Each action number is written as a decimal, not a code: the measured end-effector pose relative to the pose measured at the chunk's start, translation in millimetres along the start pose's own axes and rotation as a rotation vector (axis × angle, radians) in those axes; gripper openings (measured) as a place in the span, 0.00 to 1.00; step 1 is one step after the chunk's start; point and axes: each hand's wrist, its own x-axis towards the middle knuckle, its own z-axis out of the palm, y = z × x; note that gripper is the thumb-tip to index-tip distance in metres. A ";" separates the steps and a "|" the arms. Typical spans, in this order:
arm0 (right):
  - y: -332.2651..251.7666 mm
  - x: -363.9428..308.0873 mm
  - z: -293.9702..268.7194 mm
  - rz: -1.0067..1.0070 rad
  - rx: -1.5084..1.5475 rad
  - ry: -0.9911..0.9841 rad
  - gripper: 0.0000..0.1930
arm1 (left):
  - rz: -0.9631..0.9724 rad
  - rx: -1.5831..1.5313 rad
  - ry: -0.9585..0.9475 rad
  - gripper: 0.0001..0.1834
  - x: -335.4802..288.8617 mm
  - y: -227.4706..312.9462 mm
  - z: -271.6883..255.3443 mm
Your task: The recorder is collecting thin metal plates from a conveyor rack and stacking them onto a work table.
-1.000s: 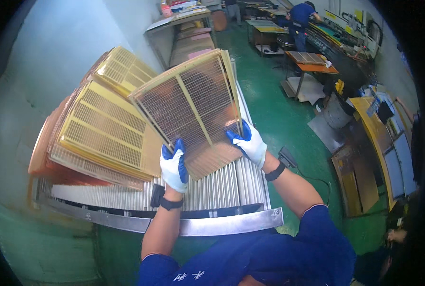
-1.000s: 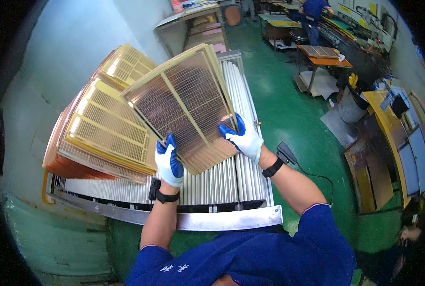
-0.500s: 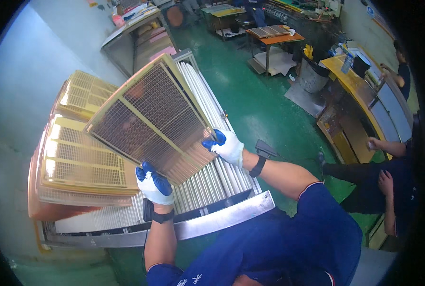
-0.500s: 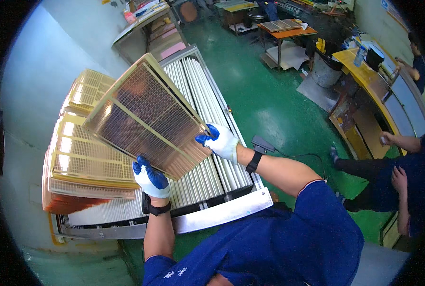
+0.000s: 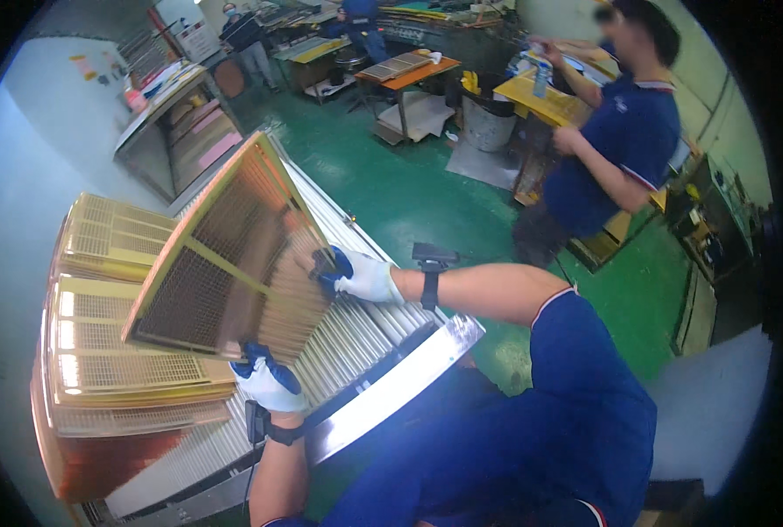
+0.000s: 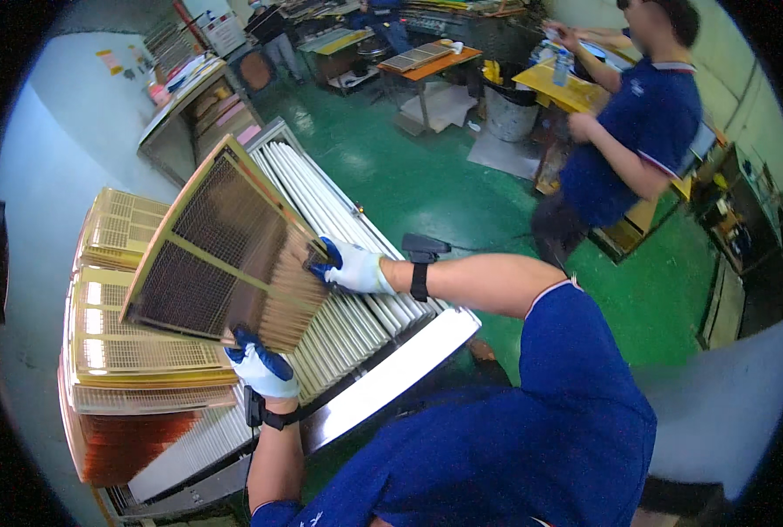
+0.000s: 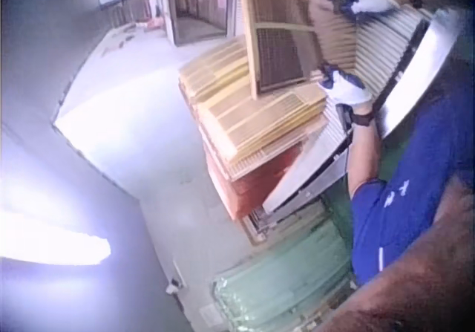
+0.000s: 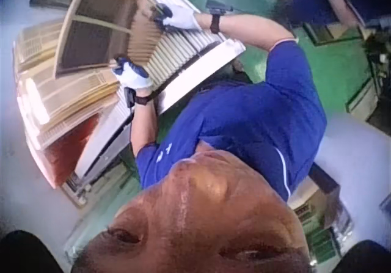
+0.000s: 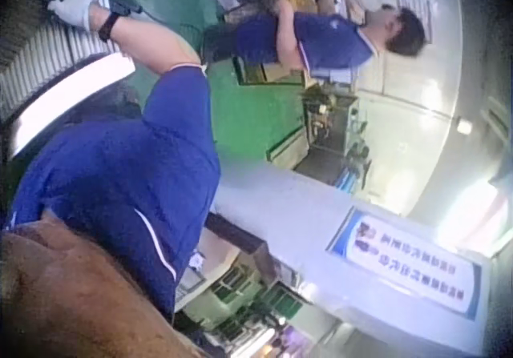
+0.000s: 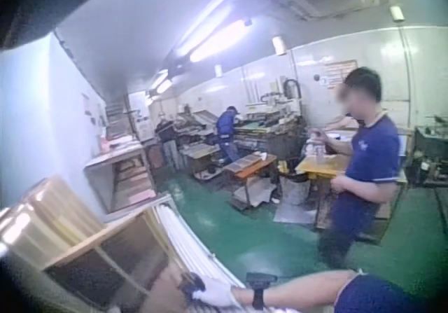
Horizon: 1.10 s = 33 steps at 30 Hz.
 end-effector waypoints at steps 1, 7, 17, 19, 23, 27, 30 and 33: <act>-0.7 0.4 -0.4 -0.027 -0.055 0.025 0.21 | -0.002 -0.043 0.001 0.12 0.0 1.6 -0.4; -24.5 -13.5 14.9 0.005 -0.237 0.127 0.20 | 0.065 -0.006 0.071 0.08 4.2 -5.2 -14.8; -14.5 -24.6 27.9 0.101 -0.039 0.112 0.24 | 0.063 0.115 -0.010 0.12 5.8 4.6 -22.7; -15.2 -24.5 27.3 0.094 -0.040 0.109 0.23 | 0.073 0.120 -0.001 0.12 5.1 5.7 -21.6; -17.5 -25.7 26.2 0.106 -0.039 0.106 0.22 | 0.004 0.043 0.015 0.11 1.6 11.1 -18.6; -7.6 -26.3 26.0 0.088 -0.010 0.109 0.21 | -0.043 -0.073 -0.022 0.13 -0.4 6.3 -23.2; -9.1 -27.1 25.5 0.081 -0.053 0.115 0.20 | -0.054 -0.110 -0.019 0.12 -0.5 2.4 -23.1; -4.0 -25.5 26.6 0.077 -0.014 0.115 0.20 | -0.086 -0.085 -0.012 0.12 -0.6 4.1 -23.5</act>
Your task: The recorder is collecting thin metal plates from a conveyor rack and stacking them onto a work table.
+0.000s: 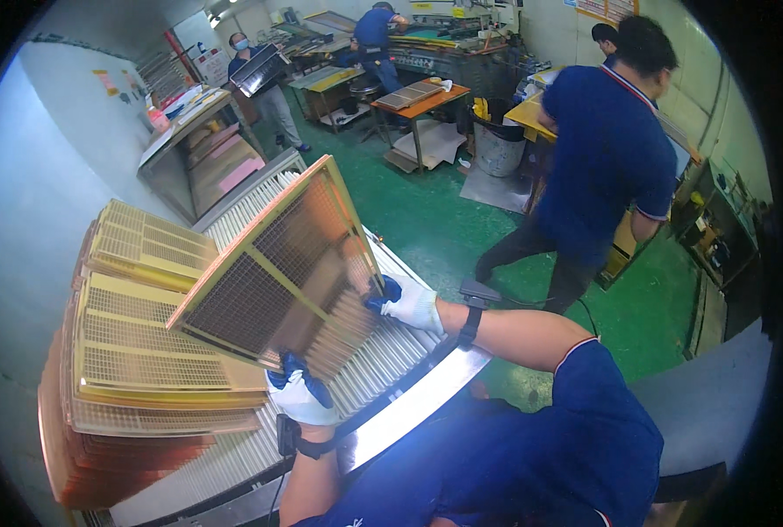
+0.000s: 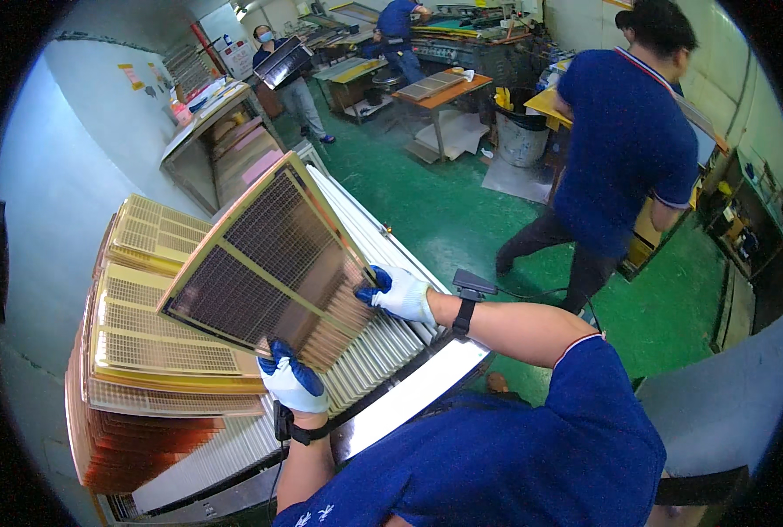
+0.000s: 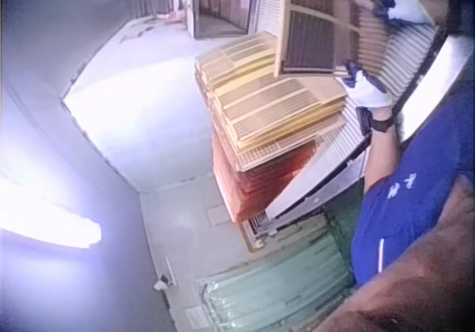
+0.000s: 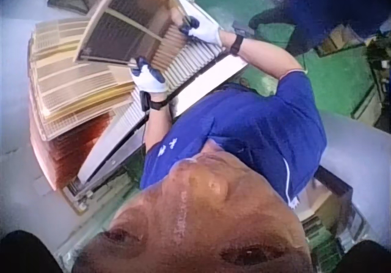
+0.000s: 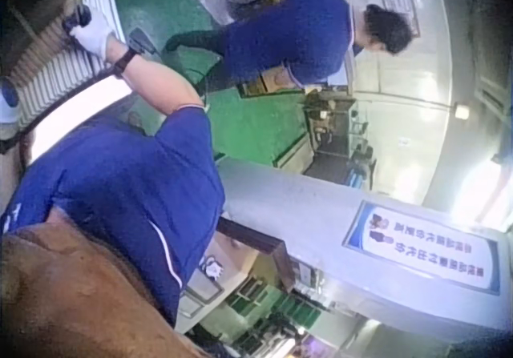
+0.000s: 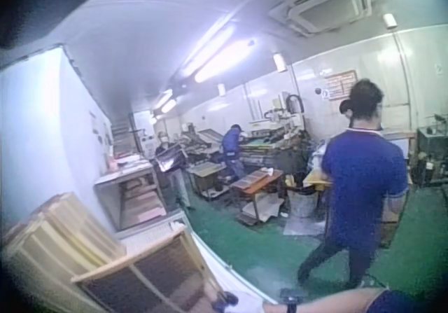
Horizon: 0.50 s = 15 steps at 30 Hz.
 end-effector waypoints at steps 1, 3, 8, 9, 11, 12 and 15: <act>2.1 0.4 0.7 -0.020 0.049 -0.003 0.21 | -0.019 0.036 0.006 0.12 -0.6 1.4 -0.4; 1.8 0.4 0.5 -0.022 0.037 -0.008 0.21 | -0.010 0.017 0.006 0.12 -0.9 3.8 0.2; -5.4 0.0 0.0 0.052 0.041 -0.023 0.21 | -0.031 0.026 -0.008 0.12 -0.3 0.9 -3.2; -5.2 0.3 -0.2 0.052 0.041 -0.025 0.21 | -0.034 0.002 -0.002 0.12 -0.2 0.4 -2.0; -5.0 1.2 -0.1 0.027 0.014 -0.017 0.21 | -0.037 -0.021 0.007 0.12 0.4 1.4 -0.3; -5.6 0.6 0.1 0.030 0.015 -0.019 0.21 | -0.020 -0.017 0.005 0.13 0.0 2.3 0.0; -7.6 0.7 0.2 0.024 0.050 -0.030 0.22 | -0.014 -0.016 0.001 0.13 0.9 2.0 -0.5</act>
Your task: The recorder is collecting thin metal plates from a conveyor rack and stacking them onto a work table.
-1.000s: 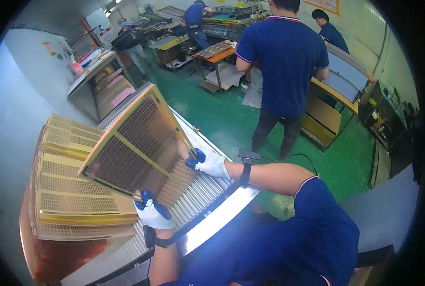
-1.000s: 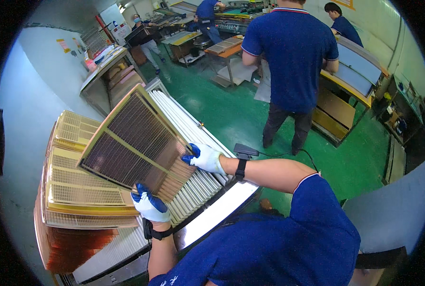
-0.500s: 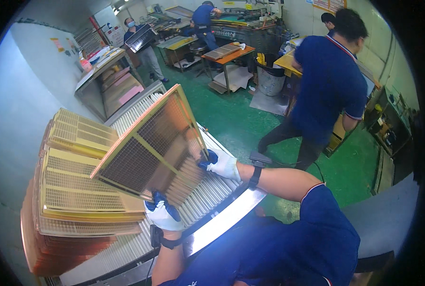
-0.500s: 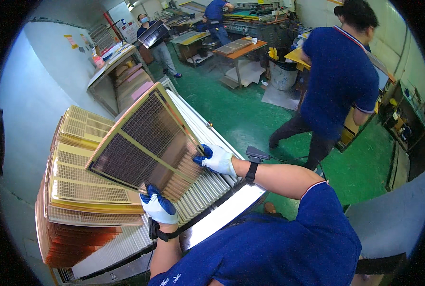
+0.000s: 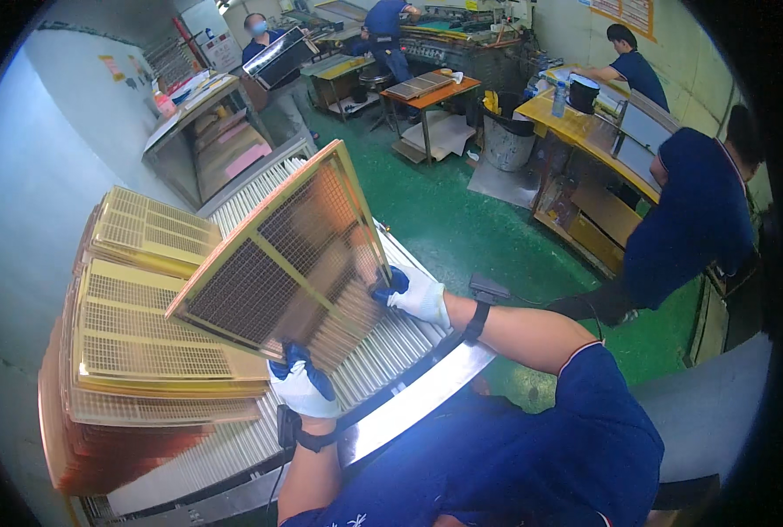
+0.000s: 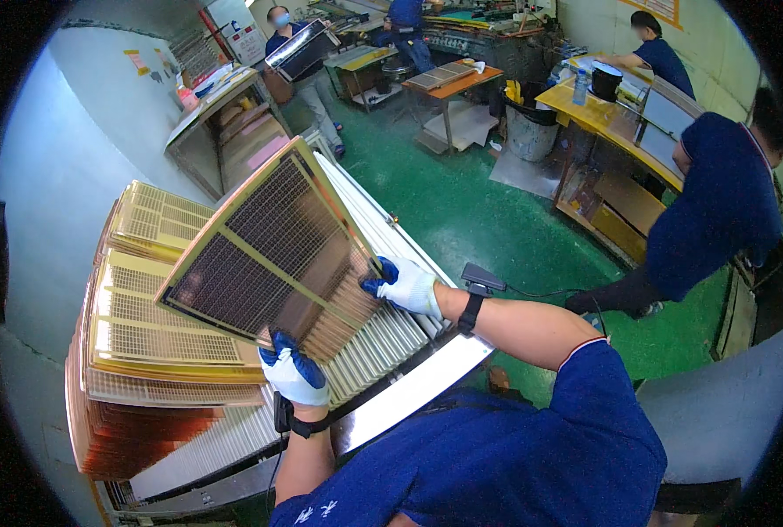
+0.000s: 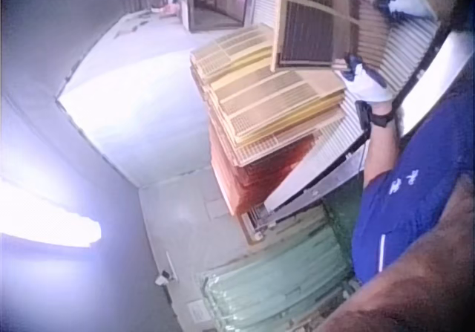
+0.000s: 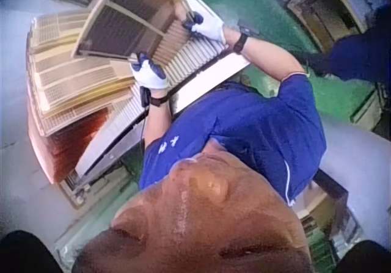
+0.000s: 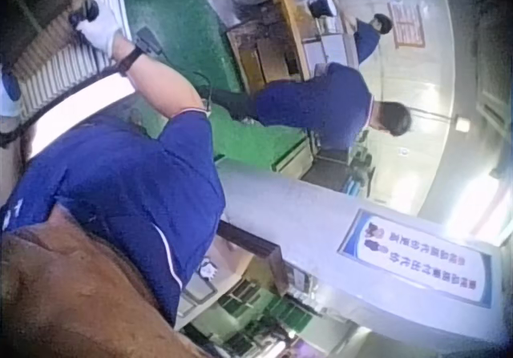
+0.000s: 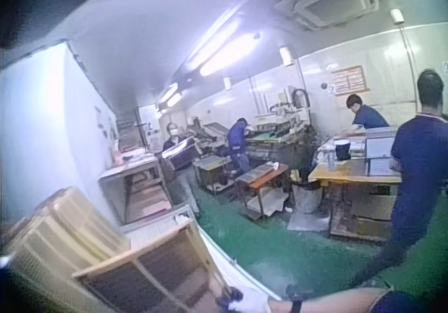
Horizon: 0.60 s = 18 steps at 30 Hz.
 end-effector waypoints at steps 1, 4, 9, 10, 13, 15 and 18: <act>0.1 -0.6 -0.3 -0.014 0.010 0.011 0.22 | -0.010 -0.007 -0.003 0.13 -0.5 0.9 -0.7; 8.5 0.2 -1.2 -0.026 0.011 0.035 0.21 | -0.005 0.075 0.001 0.14 -1.0 6.5 1.5; 6.8 -0.7 -3.0 0.009 -0.046 0.027 0.20 | 0.023 0.059 -0.052 0.13 -1.2 5.1 0.2; 5.8 -1.2 -3.2 0.013 -0.080 0.017 0.20 | 0.030 0.074 -0.043 0.13 -1.1 4.8 -0.4; 10.2 0.7 -0.6 -0.023 -0.007 0.028 0.22 | 0.060 0.096 -0.039 0.12 0.4 -0.8 -3.1; 6.6 -1.2 -0.3 -0.047 0.017 0.017 0.23 | 0.116 0.083 -0.029 0.11 0.0 1.2 0.5; 4.9 -2.2 -3.0 -0.085 -0.052 0.000 0.23 | 0.114 0.109 0.021 0.11 1.0 -1.7 2.7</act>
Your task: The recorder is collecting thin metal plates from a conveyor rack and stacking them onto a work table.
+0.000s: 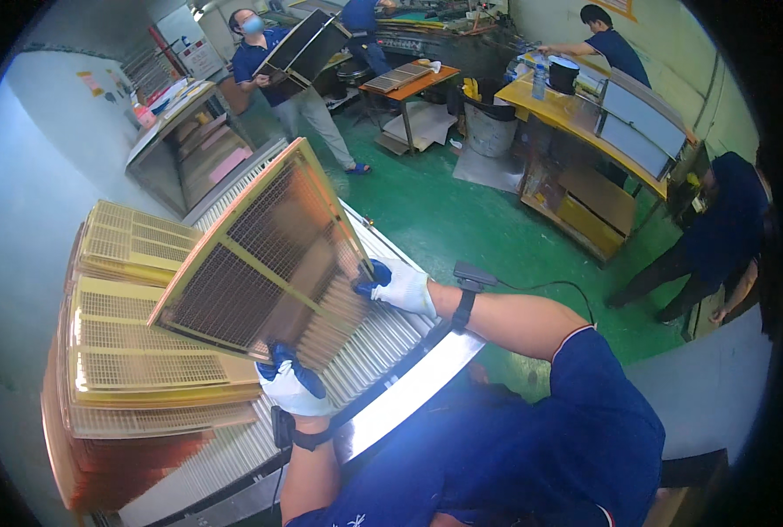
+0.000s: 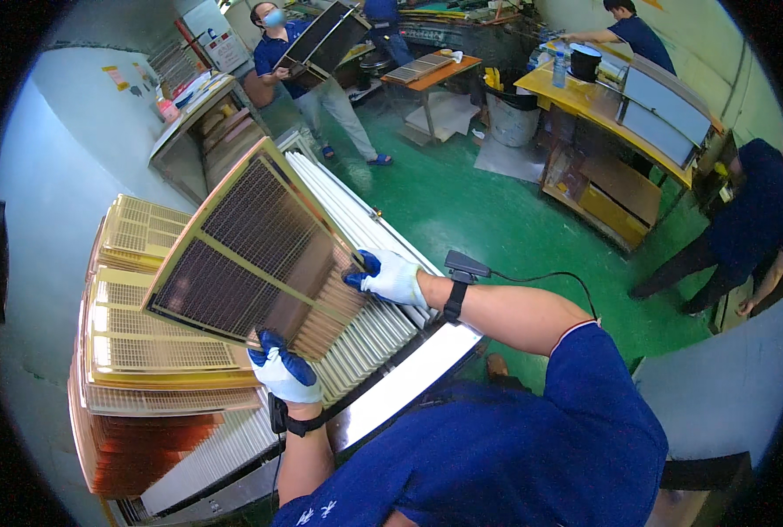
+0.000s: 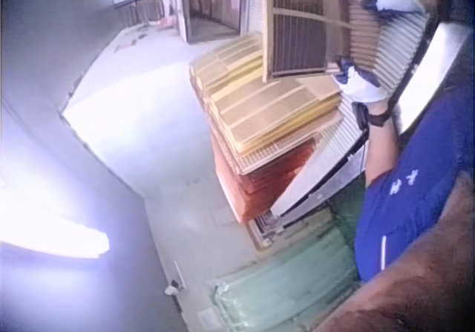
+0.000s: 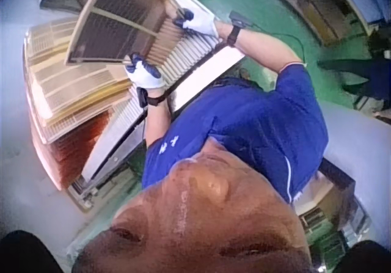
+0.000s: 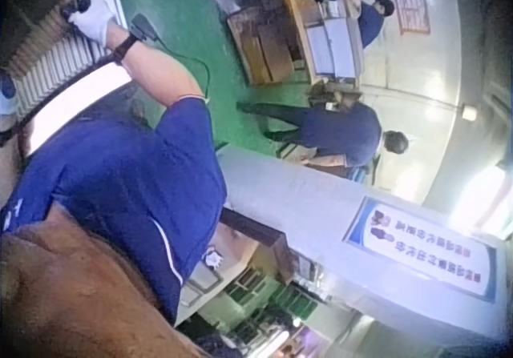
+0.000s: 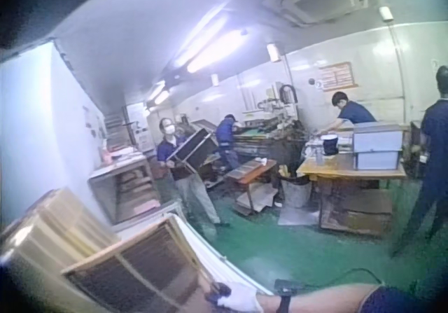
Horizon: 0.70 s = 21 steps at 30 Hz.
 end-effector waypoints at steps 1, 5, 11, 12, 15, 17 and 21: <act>-3.7 -0.4 -0.8 0.039 0.000 -0.012 0.23 | 0.000 0.000 -0.006 0.11 -0.1 -0.2 0.1; -10.1 -2.3 -1.8 0.047 0.016 -0.002 0.23 | -0.021 -0.025 -0.050 0.11 -0.3 -4.6 -4.1; -8.4 0.0 -5.2 0.046 -0.003 -0.027 0.24 | 0.057 0.021 -0.051 0.10 -0.7 2.8 0.0; -8.8 1.5 -5.1 0.068 0.029 -0.045 0.23 | 0.078 0.020 -0.032 0.10 -0.8 3.7 -0.8; 2.4 2.4 -2.8 0.027 0.095 -0.042 0.19 | 0.052 0.009 -0.057 0.09 1.0 -5.6 -8.2; 3.4 4.5 1.7 -0.102 0.098 0.056 0.13 | -0.211 -0.225 0.044 0.06 -0.3 2.9 1.5; 16.0 5.0 -9.9 0.065 0.243 -0.022 0.17 | -0.273 -0.175 -0.063 0.05 -0.4 4.5 -6.1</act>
